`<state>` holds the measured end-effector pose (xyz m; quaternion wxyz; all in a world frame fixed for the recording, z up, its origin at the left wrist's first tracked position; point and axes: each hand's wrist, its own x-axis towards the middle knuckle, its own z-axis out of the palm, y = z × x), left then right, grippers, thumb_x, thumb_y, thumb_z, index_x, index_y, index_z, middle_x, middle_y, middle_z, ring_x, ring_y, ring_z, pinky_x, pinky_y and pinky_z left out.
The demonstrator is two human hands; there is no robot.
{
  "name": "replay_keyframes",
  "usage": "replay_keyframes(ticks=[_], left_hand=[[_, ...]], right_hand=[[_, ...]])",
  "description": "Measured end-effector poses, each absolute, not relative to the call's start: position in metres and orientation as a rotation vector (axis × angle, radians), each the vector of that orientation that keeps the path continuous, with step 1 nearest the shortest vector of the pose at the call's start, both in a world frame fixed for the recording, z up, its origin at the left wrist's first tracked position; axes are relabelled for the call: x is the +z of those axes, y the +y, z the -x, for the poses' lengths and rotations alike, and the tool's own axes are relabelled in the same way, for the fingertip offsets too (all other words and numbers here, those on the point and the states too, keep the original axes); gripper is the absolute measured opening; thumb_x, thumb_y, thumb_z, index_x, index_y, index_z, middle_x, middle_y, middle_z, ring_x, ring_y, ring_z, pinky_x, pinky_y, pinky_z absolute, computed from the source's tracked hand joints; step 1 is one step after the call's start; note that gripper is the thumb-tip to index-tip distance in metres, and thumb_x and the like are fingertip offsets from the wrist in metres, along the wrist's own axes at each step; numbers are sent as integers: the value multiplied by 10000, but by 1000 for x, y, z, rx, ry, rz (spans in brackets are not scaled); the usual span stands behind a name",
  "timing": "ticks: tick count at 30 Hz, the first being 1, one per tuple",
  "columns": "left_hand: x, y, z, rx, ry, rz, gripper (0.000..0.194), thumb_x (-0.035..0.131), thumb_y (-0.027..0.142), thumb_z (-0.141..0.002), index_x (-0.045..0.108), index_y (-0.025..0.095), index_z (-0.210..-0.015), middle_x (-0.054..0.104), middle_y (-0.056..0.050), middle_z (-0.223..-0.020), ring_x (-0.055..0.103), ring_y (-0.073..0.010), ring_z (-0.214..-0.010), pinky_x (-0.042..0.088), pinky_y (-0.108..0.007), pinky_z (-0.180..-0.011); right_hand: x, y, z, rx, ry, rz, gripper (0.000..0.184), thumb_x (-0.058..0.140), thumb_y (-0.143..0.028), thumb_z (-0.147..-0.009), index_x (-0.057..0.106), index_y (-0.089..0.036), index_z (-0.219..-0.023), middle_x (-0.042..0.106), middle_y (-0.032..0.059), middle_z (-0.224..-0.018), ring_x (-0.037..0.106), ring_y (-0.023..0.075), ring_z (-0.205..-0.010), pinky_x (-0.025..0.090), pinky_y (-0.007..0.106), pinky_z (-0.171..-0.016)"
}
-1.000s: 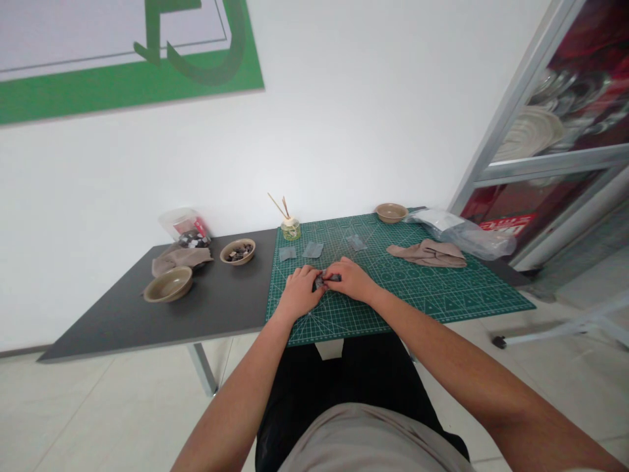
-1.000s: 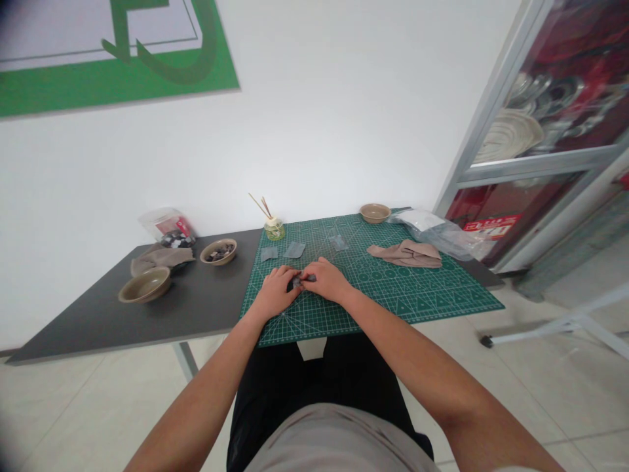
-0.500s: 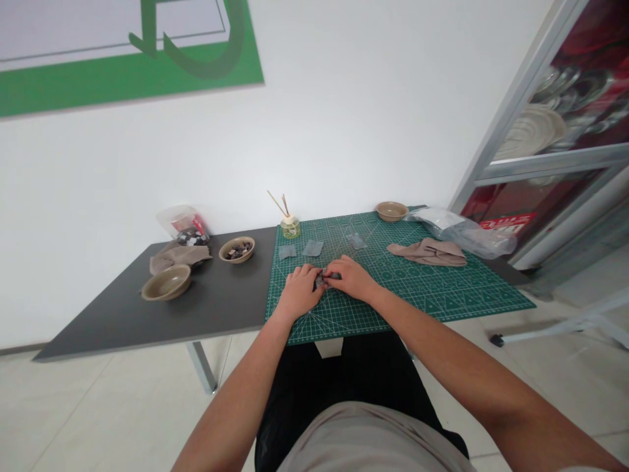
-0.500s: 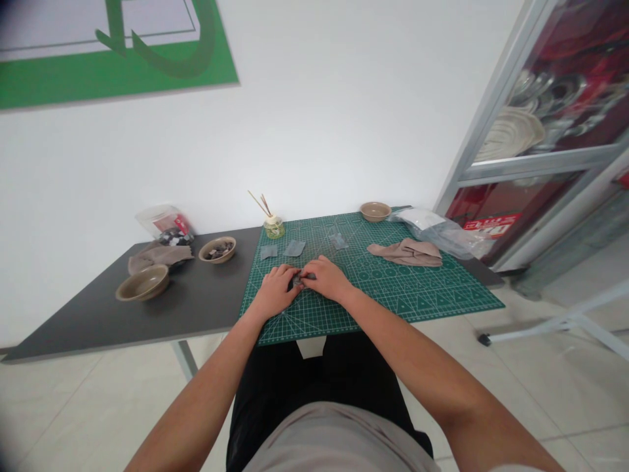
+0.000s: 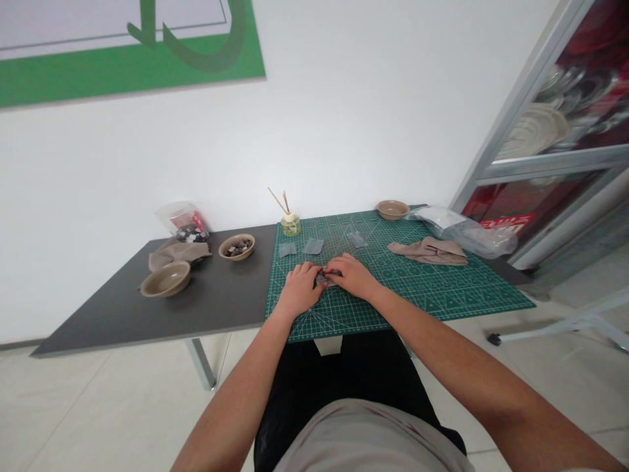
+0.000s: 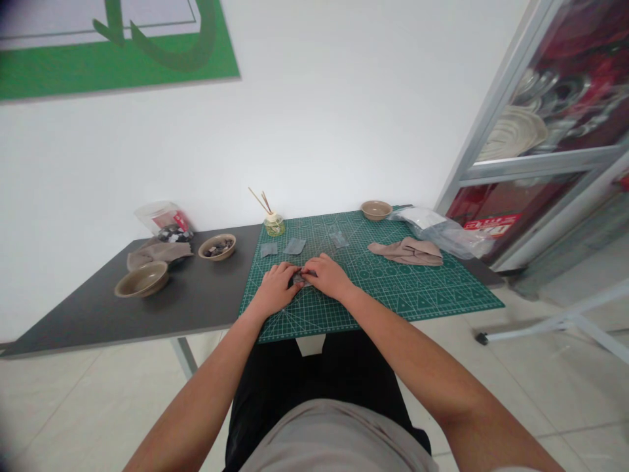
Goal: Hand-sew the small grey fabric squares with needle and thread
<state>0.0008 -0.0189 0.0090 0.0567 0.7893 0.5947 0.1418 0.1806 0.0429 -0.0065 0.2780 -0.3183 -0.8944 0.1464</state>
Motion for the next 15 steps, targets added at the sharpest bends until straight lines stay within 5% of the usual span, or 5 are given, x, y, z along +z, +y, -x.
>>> replay_keyframes(ticks=[7,15], left_hand=[[10,-18,-1,402,1819,-2372,373,511,412,-918,547,275,-1263,554,-66,-1266,485,-261,-1155,399,-421,-961],[7,-17,0,432,1803,-2401,387,521,416,-913,542,260,-1266,566,-64,-1263,499,-259,-1152,408,-408,-942]], right_hand=[[-8,42,-185,430,-2306,945,105,736,-224,-781,657,-205,-714,666,-3,-808,546,170,-794,367,327,-825],[-8,44,-182,383,-2344,976,102,653,-256,-885,707,-205,-816,720,31,-908,561,193,-845,371,354,-838]])
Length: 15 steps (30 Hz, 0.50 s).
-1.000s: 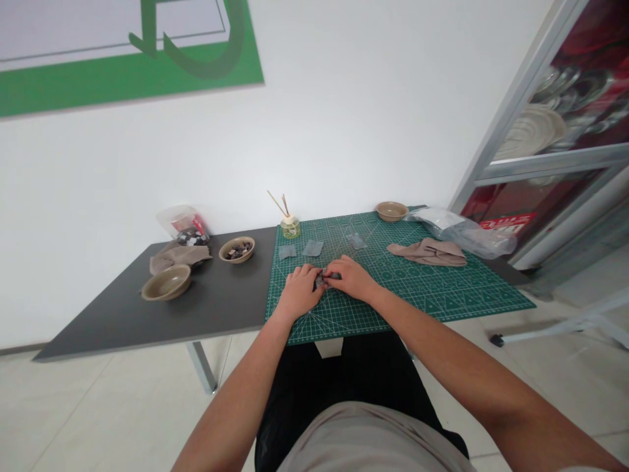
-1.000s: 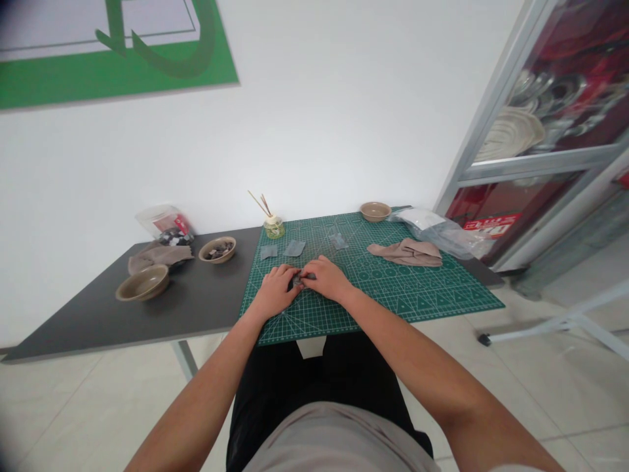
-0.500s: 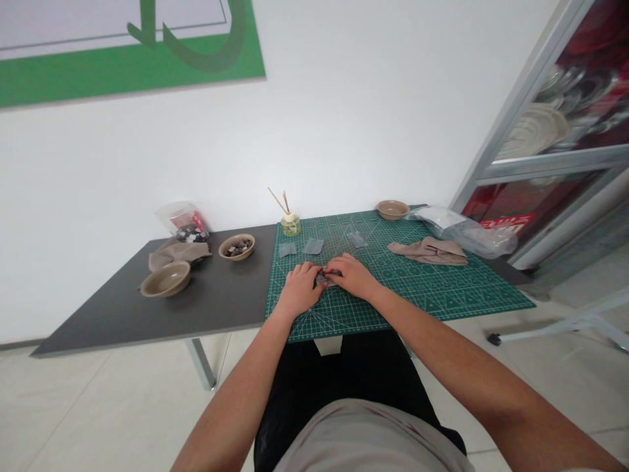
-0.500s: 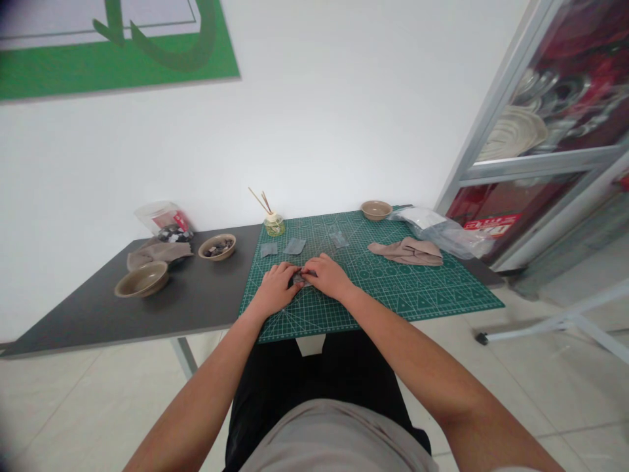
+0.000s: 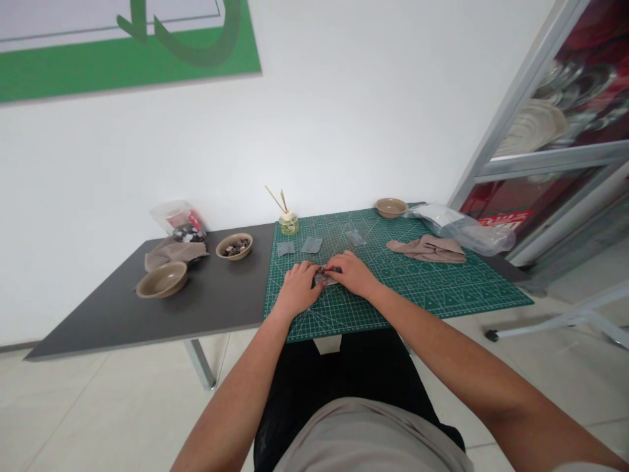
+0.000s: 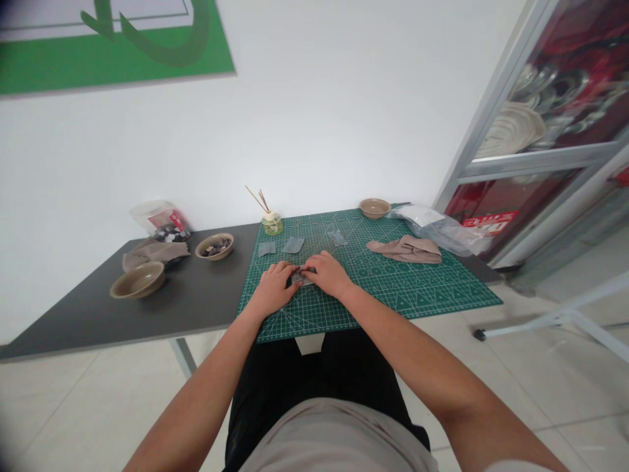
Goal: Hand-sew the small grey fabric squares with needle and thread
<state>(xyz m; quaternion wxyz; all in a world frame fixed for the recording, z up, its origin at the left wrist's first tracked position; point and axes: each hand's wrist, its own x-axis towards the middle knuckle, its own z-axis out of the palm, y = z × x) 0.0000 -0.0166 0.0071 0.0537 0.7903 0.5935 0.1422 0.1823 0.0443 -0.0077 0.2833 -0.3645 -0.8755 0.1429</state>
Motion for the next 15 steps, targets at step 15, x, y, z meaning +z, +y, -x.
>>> replay_keyframes(ticks=[15], left_hand=[[8,-17,1,425,1813,-2394,382,521,425,-913,559,261,-1256,570,-63,-1263,499,-254,-1142,405,-403,-947]], right_hand=[[-8,40,-187,426,-2302,914,107,753,-215,-759,663,-198,-702,692,-3,-800,568,165,-780,374,329,-816]])
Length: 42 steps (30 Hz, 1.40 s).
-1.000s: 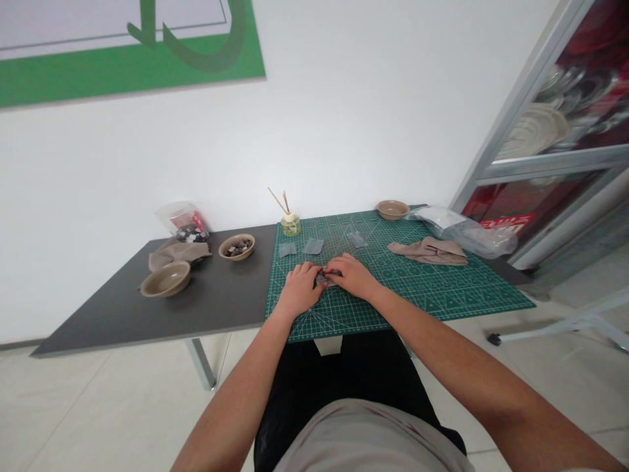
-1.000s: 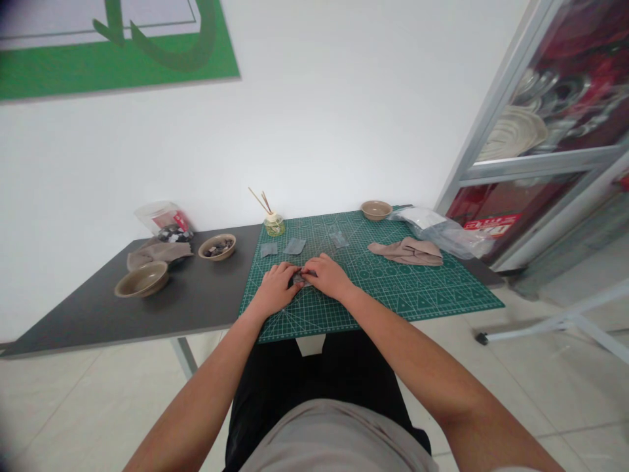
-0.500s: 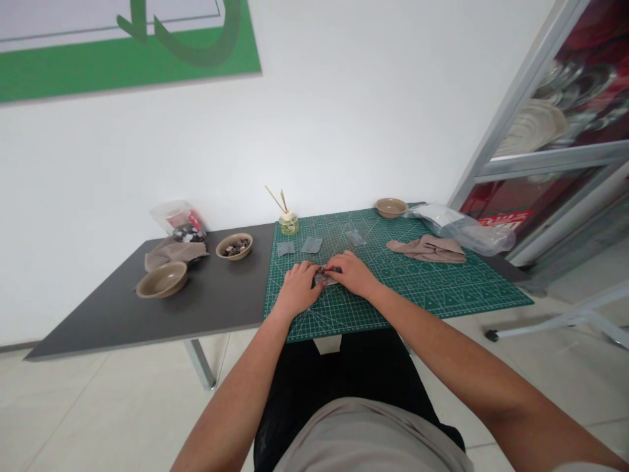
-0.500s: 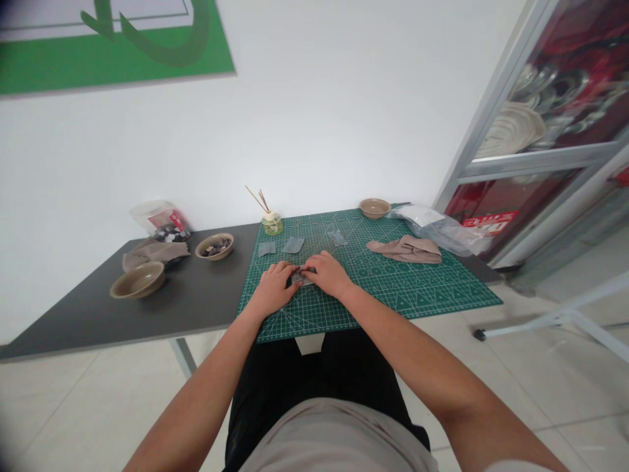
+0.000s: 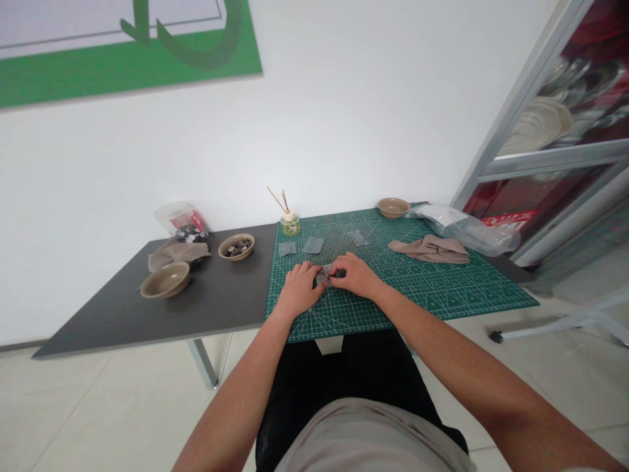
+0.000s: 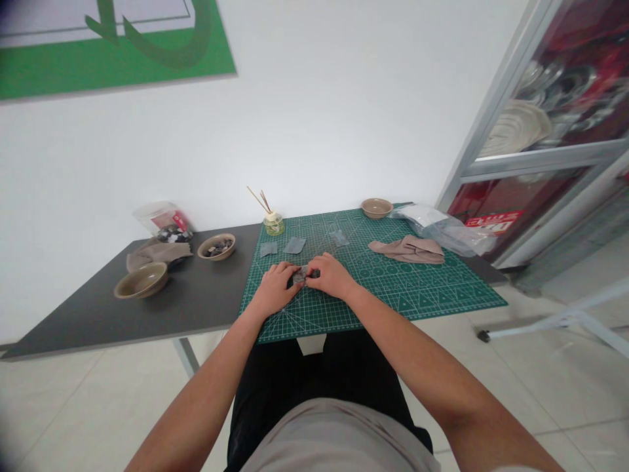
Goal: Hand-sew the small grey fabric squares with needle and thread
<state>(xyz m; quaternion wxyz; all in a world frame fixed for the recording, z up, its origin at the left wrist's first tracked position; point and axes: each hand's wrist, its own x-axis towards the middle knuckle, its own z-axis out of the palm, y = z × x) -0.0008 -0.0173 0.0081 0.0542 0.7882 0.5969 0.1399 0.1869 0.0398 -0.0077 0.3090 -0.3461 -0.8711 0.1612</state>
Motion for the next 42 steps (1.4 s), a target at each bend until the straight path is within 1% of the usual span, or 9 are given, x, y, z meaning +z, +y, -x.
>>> replay_keyframes(ticks=[7,13,16,21,24,29,33,38,42], left_hand=[[7,-18,0,448,1795,-2442,368,518,407,-915,551,259,-1250,575,-55,-1251,507,-254,-1125,416,-408,-924],[7,-17,1,450,1808,-2411,386,538,416,-902,556,260,-1255,570,-62,-1247,508,-259,-1127,418,-411,-925],[7,-17,1,455,1802,-2413,383,541,413,-900,562,255,-1249,574,-63,-1240,510,-258,-1118,418,-411,-923],[7,-17,1,475,1794,-2417,354,534,396,-904,567,264,-1230,582,-55,-1229,514,-254,-1115,415,-410,-927],[6,-17,1,466,1800,-2412,358,537,401,-902,566,265,-1232,582,-55,-1234,513,-255,-1121,413,-410,-928],[6,-17,1,458,1809,-2413,390,538,428,-903,562,259,-1254,578,-57,-1238,511,-260,-1124,412,-409,-928],[6,-17,1,446,1813,-2414,387,526,433,-909,560,268,-1257,573,-58,-1242,508,-262,-1131,412,-407,-928],[5,-15,2,476,1798,-2423,353,538,407,-901,576,258,-1219,582,-53,-1223,514,-253,-1110,419,-411,-923],[5,-15,2,470,1804,-2415,373,540,425,-899,569,261,-1233,579,-57,-1228,513,-257,-1115,420,-409,-920]], right_hand=[[-8,44,-182,468,-2383,819,55,677,-258,-872,704,-211,-864,739,5,-942,622,170,-892,349,352,-865],[-11,42,-180,307,-2286,1037,101,700,-210,-806,641,-195,-725,649,22,-806,524,194,-829,378,333,-818],[-11,40,-182,306,-2297,1008,144,718,-192,-765,600,-197,-683,613,12,-762,506,189,-803,385,322,-801],[-11,43,-181,394,-2394,762,52,674,-198,-834,648,-201,-790,687,5,-884,569,173,-856,374,334,-869],[-13,44,-180,366,-2398,801,55,648,-236,-876,668,-200,-839,696,17,-925,573,178,-875,374,344,-878],[-13,40,-179,222,-2318,1023,80,672,-205,-826,624,-195,-763,635,35,-846,510,205,-860,392,331,-815],[-10,37,-181,267,-2325,998,146,707,-198,-779,577,-199,-711,586,18,-795,493,198,-834,394,319,-791],[-8,39,-180,405,-2397,834,66,687,-212,-835,635,-199,-797,648,16,-891,520,179,-857,385,324,-853],[-10,41,-178,327,-2353,953,71,660,-221,-858,629,-189,-803,640,30,-873,515,189,-862,382,335,-854]])
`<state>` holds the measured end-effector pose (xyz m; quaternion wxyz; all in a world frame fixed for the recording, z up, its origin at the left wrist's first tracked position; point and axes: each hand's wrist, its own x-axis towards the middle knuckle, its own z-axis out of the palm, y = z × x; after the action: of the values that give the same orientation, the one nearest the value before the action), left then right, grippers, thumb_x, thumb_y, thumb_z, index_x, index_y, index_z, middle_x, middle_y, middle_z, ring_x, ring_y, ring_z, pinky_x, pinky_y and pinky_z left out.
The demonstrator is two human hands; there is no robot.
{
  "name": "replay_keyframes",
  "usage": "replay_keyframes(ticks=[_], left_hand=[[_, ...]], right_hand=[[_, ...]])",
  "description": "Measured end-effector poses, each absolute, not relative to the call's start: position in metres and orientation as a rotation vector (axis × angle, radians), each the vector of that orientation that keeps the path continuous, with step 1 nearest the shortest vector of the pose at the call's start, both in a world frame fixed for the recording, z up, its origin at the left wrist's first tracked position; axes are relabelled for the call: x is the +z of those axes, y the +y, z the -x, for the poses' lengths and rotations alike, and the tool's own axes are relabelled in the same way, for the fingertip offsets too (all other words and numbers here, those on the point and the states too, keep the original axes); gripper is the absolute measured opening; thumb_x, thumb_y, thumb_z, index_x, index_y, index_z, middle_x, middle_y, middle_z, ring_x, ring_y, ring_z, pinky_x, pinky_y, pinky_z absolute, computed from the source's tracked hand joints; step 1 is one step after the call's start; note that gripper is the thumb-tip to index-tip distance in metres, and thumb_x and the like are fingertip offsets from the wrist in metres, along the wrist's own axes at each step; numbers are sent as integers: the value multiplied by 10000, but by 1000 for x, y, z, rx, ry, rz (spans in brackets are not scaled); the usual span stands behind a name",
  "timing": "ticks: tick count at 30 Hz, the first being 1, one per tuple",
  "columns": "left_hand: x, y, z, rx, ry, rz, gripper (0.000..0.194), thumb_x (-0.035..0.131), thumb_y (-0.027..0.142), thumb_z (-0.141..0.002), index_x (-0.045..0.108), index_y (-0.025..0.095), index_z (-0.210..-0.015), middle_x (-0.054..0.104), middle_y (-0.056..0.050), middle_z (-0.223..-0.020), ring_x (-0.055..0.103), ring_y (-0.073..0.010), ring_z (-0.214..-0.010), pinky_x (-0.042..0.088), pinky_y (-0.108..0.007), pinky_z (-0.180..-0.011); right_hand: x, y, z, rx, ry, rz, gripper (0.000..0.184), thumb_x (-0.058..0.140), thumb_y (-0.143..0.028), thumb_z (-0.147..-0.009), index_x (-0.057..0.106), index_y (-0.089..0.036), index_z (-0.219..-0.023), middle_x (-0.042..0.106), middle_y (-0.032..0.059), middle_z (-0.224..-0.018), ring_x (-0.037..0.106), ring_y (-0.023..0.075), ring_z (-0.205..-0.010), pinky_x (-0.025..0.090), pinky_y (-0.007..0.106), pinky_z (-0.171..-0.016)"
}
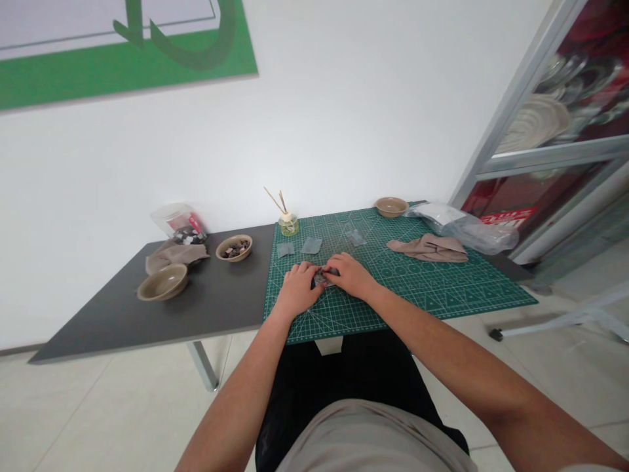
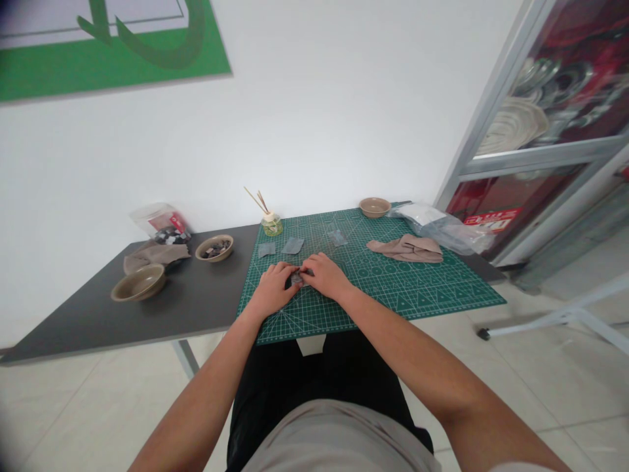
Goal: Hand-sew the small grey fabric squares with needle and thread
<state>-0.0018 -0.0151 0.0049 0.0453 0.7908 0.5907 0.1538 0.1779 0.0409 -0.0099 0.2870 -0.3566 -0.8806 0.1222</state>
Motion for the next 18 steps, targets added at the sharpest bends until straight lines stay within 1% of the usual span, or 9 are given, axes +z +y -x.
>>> replay_keyframes(ticks=[3,5,7,11,13,15,18], left_hand=[[6,-16,2,466,1800,-2410,381,536,426,-900,565,264,-1243,576,-56,-1232,509,-255,-1118,414,-408,-935],[8,-17,2,462,1799,-2407,378,534,417,-901,564,266,-1246,576,-56,-1233,507,-253,-1118,412,-408,-942],[8,-17,1,458,1801,-2401,368,535,395,-899,566,266,-1242,576,-54,-1232,506,-251,-1118,412,-409,-946],[9,-16,1,439,1803,-2380,347,542,385,-896,578,268,-1221,572,-55,-1233,503,-252,-1124,410,-416,-955],[9,-16,0,435,1808,-2373,349,541,394,-899,579,270,-1222,571,-58,-1233,501,-254,-1129,407,-417,-957],[9,-16,1,438,1813,-2375,362,542,408,-900,576,269,-1232,573,-57,-1232,501,-255,-1132,408,-412,-951],[8,-16,1,451,1808,-2390,388,548,427,-897,570,261,-1247,575,-55,-1227,505,-255,-1122,416,-405,-934]], right_hand=[[-11,40,-178,258,-2321,1049,108,680,-206,-819,595,-192,-754,592,26,-828,495,199,-861,385,323,-807],[-10,38,-178,263,-2335,1036,140,696,-202,-793,573,-195,-727,565,18,-808,489,195,-846,387,315,-788],[-9,38,-180,311,-2359,969,144,709,-205,-785,577,-196,-728,568,15,-820,493,189,-842,392,312,-793],[-9,40,-180,417,-2411,811,60,689,-212,-832,638,-200,-802,641,20,-901,526,181,-870,390,333,-859],[-10,42,-180,425,-2415,798,34,665,-225,-862,655,-203,-838,656,23,-909,537,181,-877,384,346,-880],[-11,43,-179,388,-2385,863,41,656,-229,-867,651,-196,-843,642,34,-905,532,191,-892,385,348,-873],[-13,42,-178,331,-2324,1001,68,661,-199,-834,613,-186,-789,577,38,-876,512,197,-876,394,327,-819]])
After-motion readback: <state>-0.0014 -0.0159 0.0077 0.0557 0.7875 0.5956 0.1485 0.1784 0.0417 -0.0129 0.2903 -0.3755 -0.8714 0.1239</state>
